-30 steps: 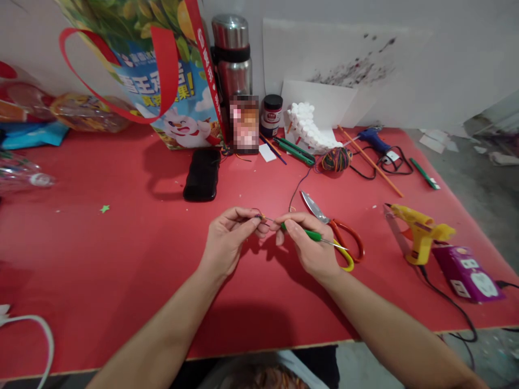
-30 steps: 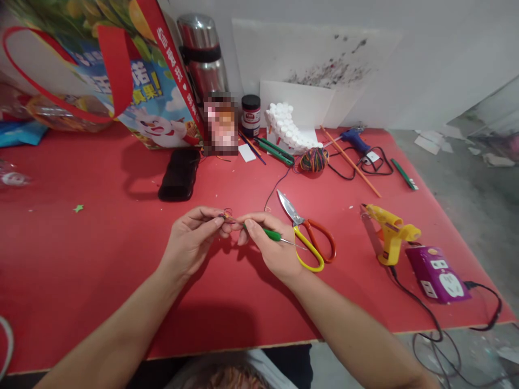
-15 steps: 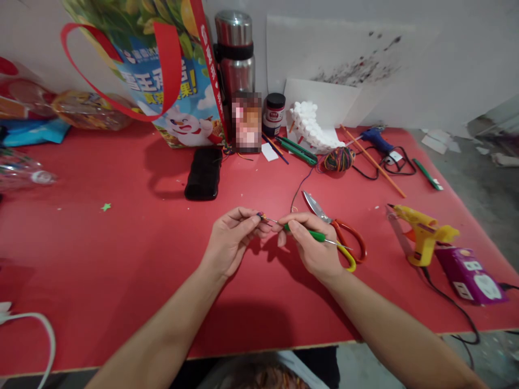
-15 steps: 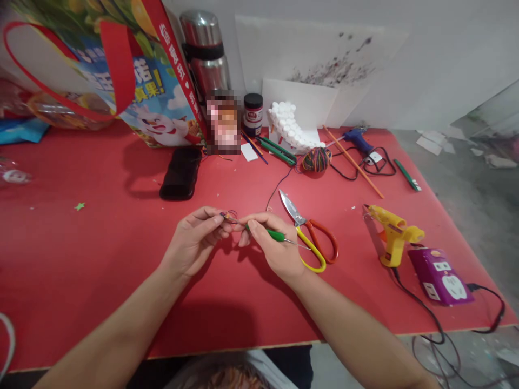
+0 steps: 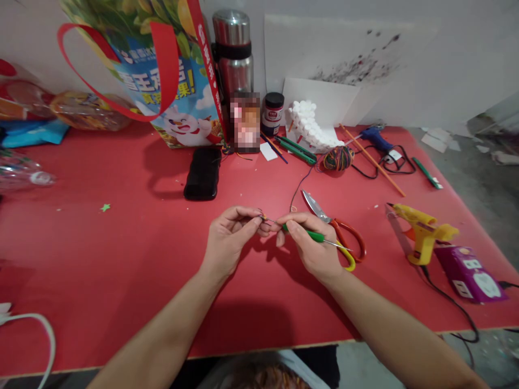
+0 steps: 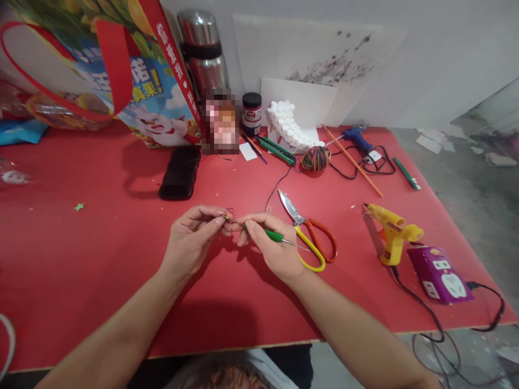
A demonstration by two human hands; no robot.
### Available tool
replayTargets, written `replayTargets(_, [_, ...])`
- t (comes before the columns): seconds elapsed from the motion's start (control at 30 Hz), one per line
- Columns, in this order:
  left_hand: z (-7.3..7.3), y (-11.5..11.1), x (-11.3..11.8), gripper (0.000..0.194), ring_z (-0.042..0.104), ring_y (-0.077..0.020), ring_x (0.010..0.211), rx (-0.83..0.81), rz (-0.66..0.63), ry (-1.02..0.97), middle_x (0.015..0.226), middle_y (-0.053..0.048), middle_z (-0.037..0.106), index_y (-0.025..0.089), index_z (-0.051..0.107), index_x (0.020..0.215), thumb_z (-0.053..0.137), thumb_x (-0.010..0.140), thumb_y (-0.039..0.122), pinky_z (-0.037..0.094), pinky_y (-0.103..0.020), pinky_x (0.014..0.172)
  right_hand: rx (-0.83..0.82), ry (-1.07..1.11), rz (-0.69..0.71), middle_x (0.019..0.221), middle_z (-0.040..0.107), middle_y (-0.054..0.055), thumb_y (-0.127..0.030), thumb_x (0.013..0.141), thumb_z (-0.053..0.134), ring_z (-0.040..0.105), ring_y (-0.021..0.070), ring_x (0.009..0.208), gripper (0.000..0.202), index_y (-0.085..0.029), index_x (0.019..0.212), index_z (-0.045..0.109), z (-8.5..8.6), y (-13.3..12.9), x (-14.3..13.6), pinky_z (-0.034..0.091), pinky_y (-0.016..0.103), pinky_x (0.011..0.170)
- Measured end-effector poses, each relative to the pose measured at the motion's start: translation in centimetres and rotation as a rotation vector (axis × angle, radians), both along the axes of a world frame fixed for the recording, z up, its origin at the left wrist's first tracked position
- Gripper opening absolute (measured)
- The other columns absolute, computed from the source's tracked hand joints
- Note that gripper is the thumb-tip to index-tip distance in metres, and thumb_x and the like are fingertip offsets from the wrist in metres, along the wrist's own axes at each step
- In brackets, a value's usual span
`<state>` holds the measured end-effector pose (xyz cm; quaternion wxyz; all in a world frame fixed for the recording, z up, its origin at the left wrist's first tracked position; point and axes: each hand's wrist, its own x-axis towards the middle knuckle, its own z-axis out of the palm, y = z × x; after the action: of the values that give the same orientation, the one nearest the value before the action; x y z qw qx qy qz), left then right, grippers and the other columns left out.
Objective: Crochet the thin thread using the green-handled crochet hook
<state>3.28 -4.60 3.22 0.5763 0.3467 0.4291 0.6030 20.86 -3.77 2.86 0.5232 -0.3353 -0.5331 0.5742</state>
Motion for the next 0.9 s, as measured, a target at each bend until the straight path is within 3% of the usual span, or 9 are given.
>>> replayTargets(0.23, [0.2, -0.4, 0.1, 0.005, 0.078, -0.0129, 0.073, 0.257, 0.14, 0.366, 0.096, -0.003, 0.073, 0.016, 0.074, 0.09, 0.075, 0.087, 0.012, 0.066, -0.025, 0.074, 0.096, -0.077, -0.013, 0.08, 0.077, 0.001, -0.02, 0.103, 0.061, 0.073, 0.0122, 0.071, 0.016, -0.024, 0.107, 0.076, 0.6, -0.4, 0.0, 0.063, 0.027, 0.071])
replayTargets(0.47, [-1.2, -0.7, -0.2, 0.013, 0.074, -0.0157, 0.09, 0.44, 0.232, 0.647, 0.1, -0.005, 0.074, 0.02, 0.074, 0.096, 0.072, 0.089, 0.009, 0.064, -0.031, 0.081, 0.132, -0.175, -0.073, 0.09, 0.079, 0.004, -0.022, 0.102, 0.061, 0.077, 0.0143, 0.078, 0.014, -0.021, 0.107, 0.074, 0.7, -1.0, -0.4, 0.065, 0.029, 0.077])
replayTargets(0.63, [-1.3, -0.7, 0.0, 0.01, 0.074, -0.0176, 0.09, 0.423, 0.258, 0.646, 0.098, -0.006, 0.074, 0.019, 0.075, 0.095, 0.074, 0.088, 0.011, 0.064, -0.033, 0.081, 0.212, -0.216, -0.088, 0.092, 0.078, 0.004, -0.019, 0.102, 0.06, 0.077, 0.0143, 0.077, 0.015, -0.021, 0.108, 0.073, 0.6, -1.1, -0.5, 0.065, 0.029, 0.076])
replayTargets(0.77, [-0.4, -0.7, 0.2, 0.005, 0.074, -0.0137, 0.078, 0.293, 0.178, 0.497, 0.095, -0.004, 0.07, 0.019, 0.074, 0.092, 0.072, 0.091, 0.015, 0.063, -0.028, 0.076, 0.318, -0.315, -0.073, 0.095, 0.078, 0.005, -0.017, 0.101, 0.059, 0.078, 0.0166, 0.083, 0.019, -0.024, 0.111, 0.073, 0.7, -0.7, -0.1, 0.065, 0.033, 0.082])
replayTargets(0.9, [0.0, -0.7, 0.1, 0.002, 0.073, -0.0145, 0.077, 0.246, 0.155, 0.508, 0.092, -0.003, 0.071, 0.02, 0.074, 0.09, 0.073, 0.09, 0.018, 0.062, -0.029, 0.078, 0.534, -0.491, -0.056, 0.096, 0.08, 0.005, -0.014, 0.1, 0.058, 0.077, 0.0193, 0.095, 0.022, -0.025, 0.113, 0.072, 0.8, -0.2, 0.4, 0.064, 0.036, 0.089])
